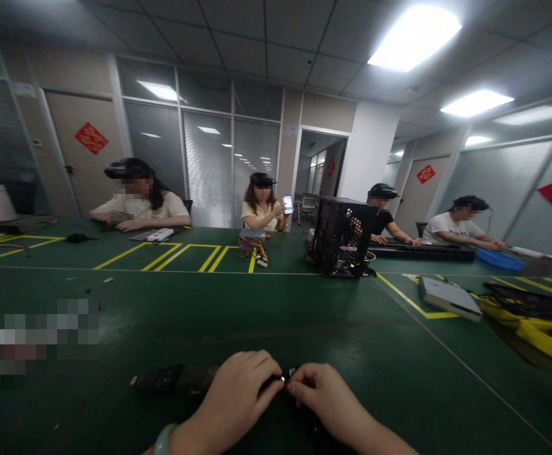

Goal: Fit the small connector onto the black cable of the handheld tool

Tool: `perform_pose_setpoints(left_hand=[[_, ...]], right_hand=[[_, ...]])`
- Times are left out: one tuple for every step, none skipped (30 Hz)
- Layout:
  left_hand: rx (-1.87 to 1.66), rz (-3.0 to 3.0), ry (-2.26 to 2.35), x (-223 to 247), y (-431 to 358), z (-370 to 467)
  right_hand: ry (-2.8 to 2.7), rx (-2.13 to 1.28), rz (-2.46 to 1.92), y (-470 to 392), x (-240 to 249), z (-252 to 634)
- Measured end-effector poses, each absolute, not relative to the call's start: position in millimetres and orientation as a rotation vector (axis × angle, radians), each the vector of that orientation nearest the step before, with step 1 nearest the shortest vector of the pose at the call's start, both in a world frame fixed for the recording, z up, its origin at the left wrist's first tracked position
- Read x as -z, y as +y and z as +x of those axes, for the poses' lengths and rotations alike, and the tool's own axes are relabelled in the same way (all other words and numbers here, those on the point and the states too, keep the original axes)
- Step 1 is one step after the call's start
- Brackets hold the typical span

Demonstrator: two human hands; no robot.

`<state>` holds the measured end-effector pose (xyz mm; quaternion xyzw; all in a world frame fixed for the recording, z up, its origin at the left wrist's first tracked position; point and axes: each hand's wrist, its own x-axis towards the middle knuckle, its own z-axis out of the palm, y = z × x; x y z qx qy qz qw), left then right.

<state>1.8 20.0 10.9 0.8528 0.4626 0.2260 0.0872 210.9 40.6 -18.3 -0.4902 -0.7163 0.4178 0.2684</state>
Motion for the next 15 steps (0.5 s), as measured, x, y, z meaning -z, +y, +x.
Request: perform_pose_setpoints(left_hand=[[-0.674,2.545,1.373,-10.8,19.7,1.9],[-0.679,2.551,1.371,-10.5,19.3,2.1],[-0.687,2.557,1.368,-10.0,18.9,2.1],[-0.701,2.563,1.369,-9.3,18.3,2.2],[-0.716,2.568,1.37,-8.7,17.6,2.3],[-0.73,2.571,1.371,-8.2,16.8,2.4],[-0.745,2.573,1.373,-7.8,15.9,2.5],[-0.758,2.575,1.374,-7.5,15.0,2.6],[-0.773,2.58,1.375,-7.4,14.1,2.7],[-0.788,2.586,1.373,-7.3,13.4,2.8],[-0.804,2.597,1.368,-7.2,12.9,2.7],[-0.824,2.606,1.366,-7.1,12.6,2.6],[-0.842,2.613,1.365,-7.0,12.6,2.4],[-0.857,2.617,1.368,-6.8,12.7,2.1],[-0.869,2.618,1.372,-6.7,12.8,1.7]], right_hand=[[-1.938,-1.117,-1.325,40.5,18.7,211.0],[-1.941,-1.107,-1.331,40.3,18.8,211.2],[-1.943,-1.102,-1.338,40.0,18.8,211.2],[-1.944,-1.1,-1.345,39.8,18.7,211.1],[-1.947,-1.096,-1.346,39.5,18.6,210.9],[-1.951,-1.091,-1.344,39.2,18.5,210.7],[-1.956,-1.087,-1.339,38.9,18.5,210.4],[-1.961,-1.078,-1.333,38.5,18.6,210.2],[-1.968,-1.066,-1.329,38.2,18.8,210.0],[-1.973,-1.055,-1.326,37.9,19.2,209.8],[-1.978,-1.05,-1.326,37.5,19.6,209.7],[-1.98,-1.048,-1.328,37.1,20.1,209.8],[-1.981,-1.048,-1.331,36.8,20.5,209.8],[-1.98,-1.052,-1.333,36.5,20.8,210.0],[-1.977,-1.062,-1.336,36.2,21.0,210.1]])
